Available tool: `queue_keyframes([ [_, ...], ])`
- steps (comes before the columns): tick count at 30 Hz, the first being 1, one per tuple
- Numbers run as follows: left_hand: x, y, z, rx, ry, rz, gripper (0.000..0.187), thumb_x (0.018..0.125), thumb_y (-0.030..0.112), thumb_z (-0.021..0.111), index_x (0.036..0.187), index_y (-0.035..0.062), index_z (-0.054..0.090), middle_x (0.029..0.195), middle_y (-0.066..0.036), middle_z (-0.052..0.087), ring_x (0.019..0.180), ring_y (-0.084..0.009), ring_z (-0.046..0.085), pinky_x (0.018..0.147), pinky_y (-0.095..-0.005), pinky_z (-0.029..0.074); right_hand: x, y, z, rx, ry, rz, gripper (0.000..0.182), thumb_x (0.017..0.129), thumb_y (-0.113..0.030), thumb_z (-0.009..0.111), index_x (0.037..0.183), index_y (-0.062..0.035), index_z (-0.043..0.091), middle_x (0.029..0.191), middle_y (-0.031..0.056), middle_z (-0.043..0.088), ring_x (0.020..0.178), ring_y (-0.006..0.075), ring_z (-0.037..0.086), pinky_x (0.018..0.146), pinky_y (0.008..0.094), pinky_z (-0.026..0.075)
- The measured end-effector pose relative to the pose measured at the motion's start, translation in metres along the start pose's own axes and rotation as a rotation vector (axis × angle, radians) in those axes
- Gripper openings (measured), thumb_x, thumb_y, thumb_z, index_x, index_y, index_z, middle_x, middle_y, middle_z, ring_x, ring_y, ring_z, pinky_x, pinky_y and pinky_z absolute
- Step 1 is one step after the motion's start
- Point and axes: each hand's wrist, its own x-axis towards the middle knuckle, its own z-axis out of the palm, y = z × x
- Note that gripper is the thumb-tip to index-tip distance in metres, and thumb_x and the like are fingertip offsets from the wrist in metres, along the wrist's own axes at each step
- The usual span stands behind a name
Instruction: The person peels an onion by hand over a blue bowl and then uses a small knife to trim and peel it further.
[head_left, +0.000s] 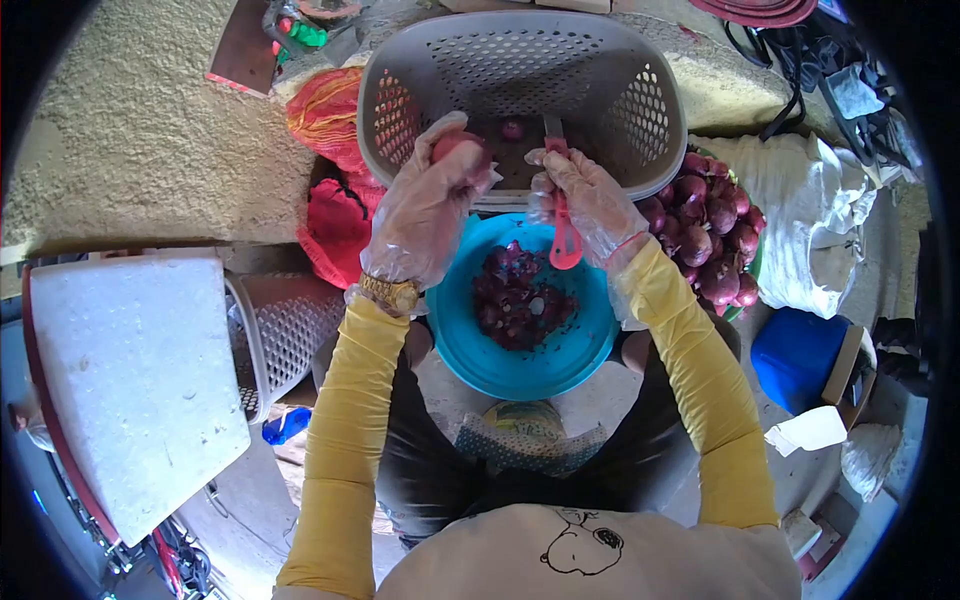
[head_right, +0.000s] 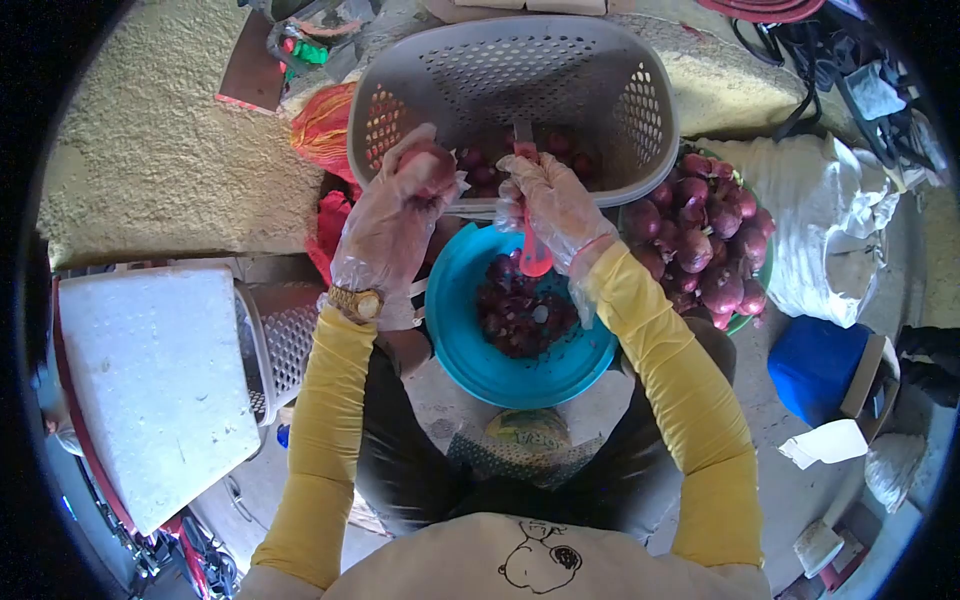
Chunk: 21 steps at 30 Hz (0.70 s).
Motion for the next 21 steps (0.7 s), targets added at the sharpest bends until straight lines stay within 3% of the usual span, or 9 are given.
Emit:
queue_keyframes([
  [1,0.007,-0.005,-0.001,-0.194,-0.009,-0.012,0.054,0.094,0.007,0.073,0.141,0.0064,0.049,0.12,-0.006,0.055,0.103,-0.0134,0.056,0.102,-0.0316,0.05,0.004,0.0,-0.001,0.028,0.001,-0.045,0.028,0.11,-0.029,0.052,0.129,-0.0075,0.057,0.089,-0.0012,0.055,0.077,0.01,0.054,0.072,0.0294,0.052],
  [2,0.011,-0.012,-0.002,-0.187,0.017,0.01,0.053,0.095,0.011,0.072,0.142,0.0053,0.048,0.121,-0.007,0.056,0.105,-0.0151,0.057,0.103,-0.036,0.052,0.007,0.001,-0.001,0.059,0.0,-0.083,0.026,0.111,-0.026,0.051,0.128,-0.0071,0.056,0.09,-0.0011,0.054,0.077,0.0111,0.053,0.076,0.0309,0.052],
  [6,0.016,-0.008,-0.004,-0.112,0.014,0.051,0.055,0.094,0.011,0.074,0.142,0.0044,0.048,0.123,-0.007,0.057,0.108,-0.0152,0.057,0.102,-0.0338,0.051,0.015,0.003,0.005,0.043,0.077,-0.093,0.024,0.112,-0.023,0.049,0.128,-0.0069,0.056,0.089,-0.0007,0.053,0.079,0.0129,0.054,0.079,0.032,0.051],
  [9,0.013,-0.005,-0.013,0.101,0.04,0.033,0.051,0.093,0.002,0.073,0.139,0.0033,0.052,0.128,-0.011,0.055,0.112,-0.0208,0.058,0.104,-0.0357,0.05,0.026,0.021,-0.008,0.118,-0.165,-0.141,0.025,0.111,-0.023,0.049,0.129,-0.0066,0.055,0.09,-0.0015,0.053,0.08,0.0139,0.056,0.076,0.03,0.051],
  [12,0.012,-0.01,-0.017,0.193,0.025,0.048,0.056,0.088,-0.003,0.073,0.139,0.003,0.051,0.128,-0.012,0.055,0.108,-0.0212,0.061,0.102,-0.0336,0.05,0.013,0.0,0.013,-0.238,0.036,-0.047,0.03,0.108,-0.029,0.057,0.126,-0.0058,0.056,0.091,-0.0018,0.054,0.08,0.0125,0.055,0.071,0.0267,0.049],
  [14,0.007,-0.008,-0.016,0.53,-0.112,0.277,0.061,0.085,-0.006,0.073,0.141,0.0032,0.05,0.129,-0.012,0.055,0.108,-0.022,0.063,0.101,-0.0344,0.051,0.011,-0.01,0.023,-0.618,0.097,-0.283,0.041,0.097,-0.035,0.076,0.12,-0.0045,0.06,0.091,0.0013,0.062,0.079,0.0116,0.055,0.071,0.0279,0.05],
  [15,0.008,-0.007,-0.017,0.535,-0.112,0.277,0.061,0.085,-0.006,0.073,0.141,0.0032,0.05,0.129,-0.012,0.055,0.108,-0.022,0.063,0.101,-0.0344,0.051,0.012,-0.007,0.023,-0.613,0.096,-0.286,0.041,0.097,-0.035,0.076,0.12,-0.0045,0.06,0.091,0.0013,0.062,0.079,0.0116,0.055,0.071,0.0279,0.05],
  [17,0.013,-0.006,-0.018,-0.001,-0.092,-0.006,0.063,0.086,-0.005,0.072,0.143,0.0033,0.048,0.129,-0.013,0.056,0.11,-0.0228,0.063,0.102,-0.0369,0.051,0.011,0.0,0.02,-0.561,0.071,-0.449,0.056,0.086,-0.043,0.086,0.115,-0.0012,0.063,0.09,0.004,0.065,0.076,0.0132,0.055,0.071,0.0288,0.05],
  [21,0.015,-0.009,-0.019,-0.101,-0.107,-0.066,0.063,0.088,-0.003,0.07,0.145,0.0035,0.045,0.13,-0.015,0.055,0.112,-0.0238,0.063,0.103,-0.0386,0.051,-0.007,-0.025,0.021,-0.918,0.106,-0.4,0.062,0.08,-0.046,0.089,0.112,0.001,0.064,0.086,0.0076,0.065,0.074,0.0161,0.056,0.073,0.0315,0.051],
])
